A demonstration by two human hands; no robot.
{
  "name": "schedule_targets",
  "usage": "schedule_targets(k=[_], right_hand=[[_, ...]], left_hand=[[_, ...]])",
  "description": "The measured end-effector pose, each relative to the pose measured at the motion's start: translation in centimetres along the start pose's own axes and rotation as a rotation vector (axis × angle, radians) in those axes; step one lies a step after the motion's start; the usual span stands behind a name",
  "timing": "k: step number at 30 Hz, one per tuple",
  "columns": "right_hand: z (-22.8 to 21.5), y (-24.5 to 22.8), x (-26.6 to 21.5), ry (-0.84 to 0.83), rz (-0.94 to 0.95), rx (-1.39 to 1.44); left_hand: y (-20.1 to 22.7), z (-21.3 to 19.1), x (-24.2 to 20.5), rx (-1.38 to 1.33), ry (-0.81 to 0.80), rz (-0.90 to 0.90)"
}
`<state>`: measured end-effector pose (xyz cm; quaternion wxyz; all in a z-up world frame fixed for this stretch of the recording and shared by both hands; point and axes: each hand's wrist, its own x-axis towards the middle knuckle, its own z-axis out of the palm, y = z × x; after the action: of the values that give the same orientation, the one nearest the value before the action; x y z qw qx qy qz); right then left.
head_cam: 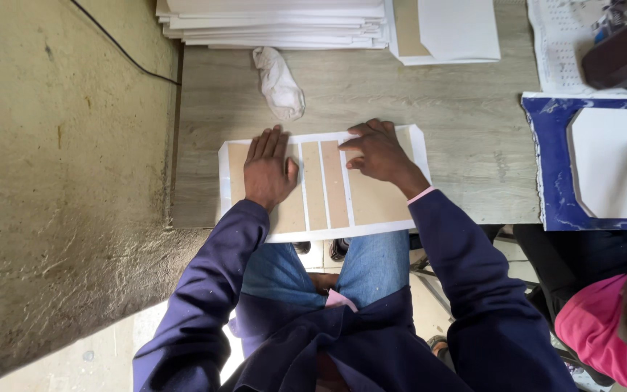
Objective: The person assembles a paper craft by folding a pre-cut sheet and pressing the creases. They then use a white cloth to wipe the surface of the folded paper before placing it on a stack.
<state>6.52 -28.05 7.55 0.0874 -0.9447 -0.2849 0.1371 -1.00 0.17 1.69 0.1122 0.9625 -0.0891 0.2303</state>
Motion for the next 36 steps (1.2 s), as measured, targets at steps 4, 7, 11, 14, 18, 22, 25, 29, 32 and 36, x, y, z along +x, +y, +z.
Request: schedule_targets(k=[4,7,11,14,18,22,25,29,32,36], right_hand=[[-0.3,0.8,-0.6,0.103,0.173,-0.192],[1.7,0.1,-2.5,0.129,0.207,-0.215],[1.7,1.5,-2.2,0.175,0.216,-0.189],[1.8,2.9,-2.2,0.21,0.176,-0.164],[2.8,2.3,-2.7,0.2,0.211,-0.221],[0.7,1.2,4.3,0.09,0.178,-0.375],[-3.8,-5.0,9.2,0.329,-0.244,0.19],[-0.3,-5.6,14.5,0.22,-0.39,0.342],[6.4,2.9,12.6,0.189,-0.319,0.423],[1.8,12.6,2.5,0.276,-0.255,0.408]], left_hand=[[-0.2,1.1,0.4,0.027,0.112,-0.01],[-0.2,0.8,-0.7,0.057,0.152,0.0],[-0.8,-0.5,0.0,0.115,0.021,0.122],[-2.1,-2.5,0.2,0.205,-0.054,0.158],[-3.3,-2.3,0.4,0.038,0.026,0.049],[-4.0,-0.9,-0.2,0.02,-0.053,-0.07],[-4.4,0.0,-0.3,0.027,0.036,-0.08],[-4.9,1.4,-0.6,0.058,0.211,-0.061],[-4.4,1.5,-0.7,0.083,0.23,-0.083],[-4.5,2.0,-0.7,0.11,0.26,-0.088]])
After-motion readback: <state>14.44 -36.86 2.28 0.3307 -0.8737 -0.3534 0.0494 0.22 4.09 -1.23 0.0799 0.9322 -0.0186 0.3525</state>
